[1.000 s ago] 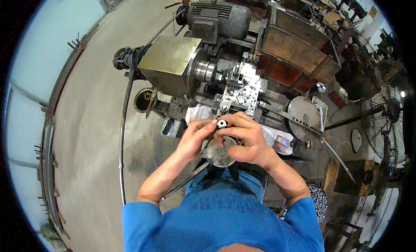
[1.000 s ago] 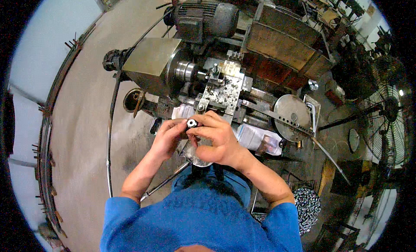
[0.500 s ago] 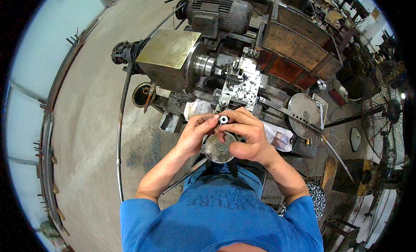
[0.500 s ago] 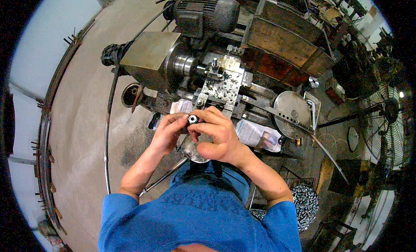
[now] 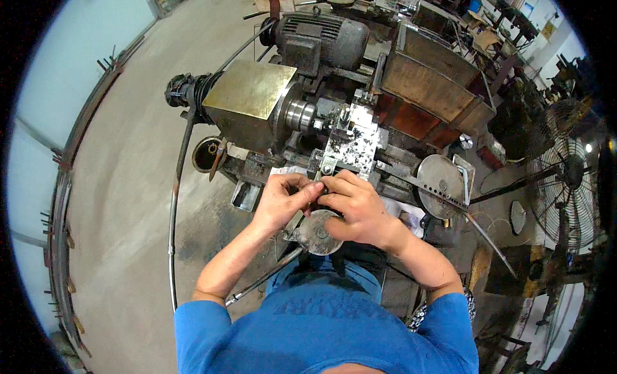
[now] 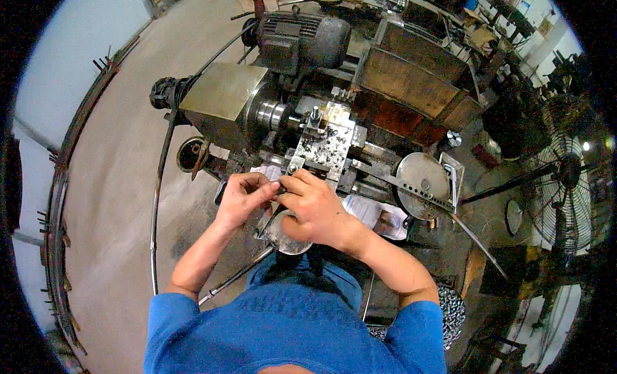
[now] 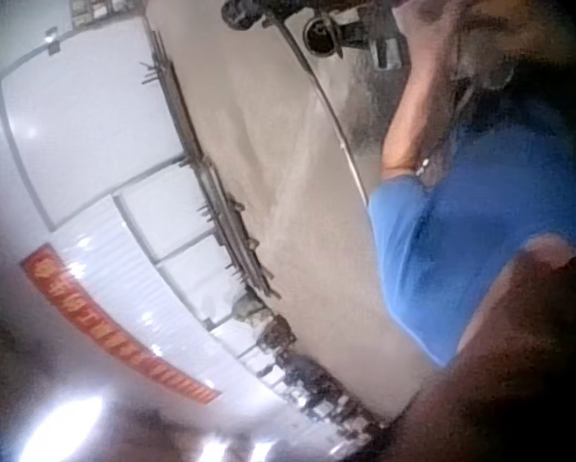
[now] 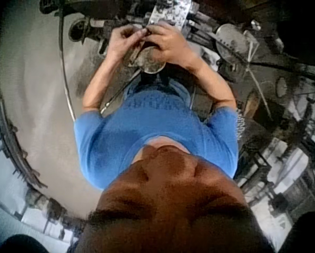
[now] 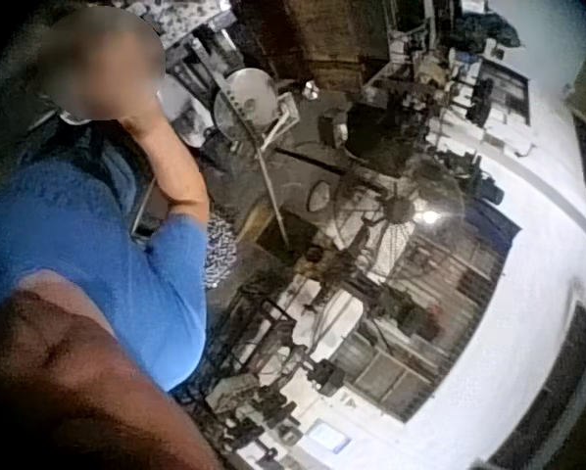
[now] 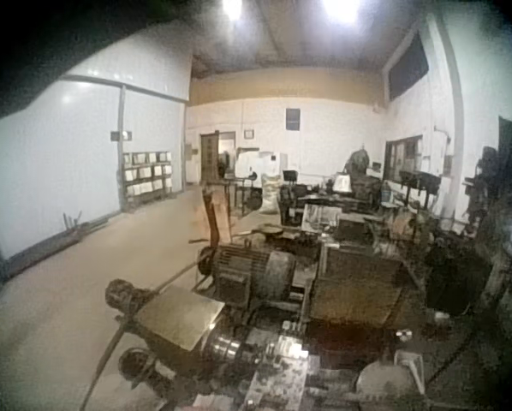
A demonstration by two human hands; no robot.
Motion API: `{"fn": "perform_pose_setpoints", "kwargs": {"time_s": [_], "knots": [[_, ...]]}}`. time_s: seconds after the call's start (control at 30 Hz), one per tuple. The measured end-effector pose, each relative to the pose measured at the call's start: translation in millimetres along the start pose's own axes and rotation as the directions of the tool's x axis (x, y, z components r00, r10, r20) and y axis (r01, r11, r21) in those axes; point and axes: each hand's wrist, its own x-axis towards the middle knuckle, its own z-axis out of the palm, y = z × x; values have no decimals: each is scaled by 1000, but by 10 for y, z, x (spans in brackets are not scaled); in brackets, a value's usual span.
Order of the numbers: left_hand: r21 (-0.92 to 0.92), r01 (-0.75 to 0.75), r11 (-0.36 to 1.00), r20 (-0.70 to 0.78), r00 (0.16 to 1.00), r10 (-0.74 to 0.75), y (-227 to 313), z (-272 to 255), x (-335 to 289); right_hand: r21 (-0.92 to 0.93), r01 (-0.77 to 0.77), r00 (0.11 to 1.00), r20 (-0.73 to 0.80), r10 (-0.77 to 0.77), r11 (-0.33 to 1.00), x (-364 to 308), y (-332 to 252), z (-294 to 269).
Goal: The person operates a lathe by pulling a long lever to advance a workpiece, then uses both hands to pick up, turn over, and place metal components into a collection tray.
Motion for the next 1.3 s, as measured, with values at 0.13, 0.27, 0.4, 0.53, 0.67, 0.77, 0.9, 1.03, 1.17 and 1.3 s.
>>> {"fn": "perform_pose_setpoints", "kwargs": {"time_s": [0.13, 0.27, 0.4, 0.53, 0.67, 0.77, 0.9, 1.03, 1.17, 1.3], "knots": [[229, 75, 971, -17, 997, -73, 164, -230, 29, 67, 73, 991, 106, -80, 995, 246, 234, 77], [471, 35, 882, -79, 997, 3, 331, -753, -118, -298, -153, 925, 292, 243, 942, 674, 707, 50], [700, 133, 701, -318, 938, 140, 347, -1477, -510, -495, -438, 730, 290, 618, 750, 935, 1165, 379], [810, 438, 389, -539, 818, 201, 286, -2080, -1145, -491, -369, 834, 201, 514, 789, 942, 1246, 473], [702, 610, 369, -695, 701, 164, 25, -2386, -1673, -403, -384, 815, 275, 510, 831, 1002, 1226, 527], [740, 579, 342, -656, 732, 181, -411, -2465, -1867, -194, -593, 772, 139, 620, 782, 994, 1332, 523], [718, 502, 482, -652, 726, 216, -1000, -2309, -1883, -293, -663, 699, 87, 709, 689, 1128, 1247, 566], [770, 638, 10, -598, 716, 360, -1223, -2660, -2004, -320, -713, 588, 214, 780, 624, 1232, 1099, 449], [742, 580, -335, -476, 809, 344, -1041, -4170, -2215, -283, -701, 624, 202, 755, 655, 1246, 1059, 508], [714, 538, -447, -434, 842, 320, -1187, -4737, -2062, -287, -687, 628, 229, 744, 668, 1170, 1104, 445]]}}
